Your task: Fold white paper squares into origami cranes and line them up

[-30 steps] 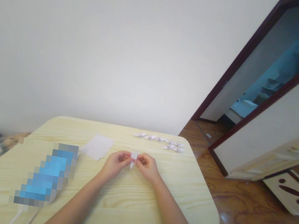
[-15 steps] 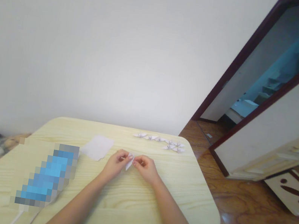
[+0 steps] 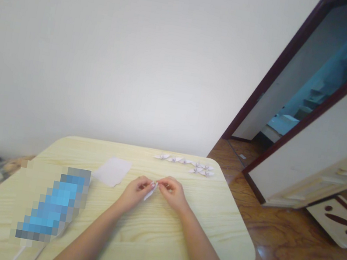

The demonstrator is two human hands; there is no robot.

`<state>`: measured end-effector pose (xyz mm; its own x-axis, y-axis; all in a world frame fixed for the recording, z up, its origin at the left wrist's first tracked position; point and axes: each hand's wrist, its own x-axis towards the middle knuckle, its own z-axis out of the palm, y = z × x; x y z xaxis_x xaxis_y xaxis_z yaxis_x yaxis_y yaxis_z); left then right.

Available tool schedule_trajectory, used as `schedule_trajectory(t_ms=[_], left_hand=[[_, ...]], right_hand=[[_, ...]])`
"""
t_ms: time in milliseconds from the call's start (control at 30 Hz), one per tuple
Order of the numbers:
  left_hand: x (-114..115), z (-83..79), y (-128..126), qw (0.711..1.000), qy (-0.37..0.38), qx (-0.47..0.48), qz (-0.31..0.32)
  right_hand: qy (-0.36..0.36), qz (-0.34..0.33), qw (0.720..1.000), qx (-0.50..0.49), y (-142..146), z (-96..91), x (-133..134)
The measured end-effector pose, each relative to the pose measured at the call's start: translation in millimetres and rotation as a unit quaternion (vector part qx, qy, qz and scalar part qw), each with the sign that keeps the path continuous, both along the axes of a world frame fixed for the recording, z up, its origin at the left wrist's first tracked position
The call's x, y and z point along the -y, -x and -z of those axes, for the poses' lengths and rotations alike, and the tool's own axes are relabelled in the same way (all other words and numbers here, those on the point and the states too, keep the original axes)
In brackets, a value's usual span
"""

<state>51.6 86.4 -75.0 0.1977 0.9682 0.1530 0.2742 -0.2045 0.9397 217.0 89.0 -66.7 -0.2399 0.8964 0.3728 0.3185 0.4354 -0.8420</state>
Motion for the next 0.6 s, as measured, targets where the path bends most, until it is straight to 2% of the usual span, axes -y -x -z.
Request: schedule_trajectory(t_ms=[233, 400, 600], left_hand=[[-2.0, 5.6, 1.0, 0.999, -0.017, -0.024, 0.021], [-1.4, 4.3, 1.6, 0.999, -0.021, -0.034, 0.028], [-0.6, 3.1, 1.6, 0.999, -0.029, -0.035, 0.029]], right_hand=[[-0.014, 0.0, 1.0, 0.028, -1.9, 1.6, -0.9], [-0.057, 0.001, 0.995, 0.076, -2.0, 0.9, 0.6], [-0.089, 0.003, 0.993, 0.08, -1.1, 0.0, 3.0]])
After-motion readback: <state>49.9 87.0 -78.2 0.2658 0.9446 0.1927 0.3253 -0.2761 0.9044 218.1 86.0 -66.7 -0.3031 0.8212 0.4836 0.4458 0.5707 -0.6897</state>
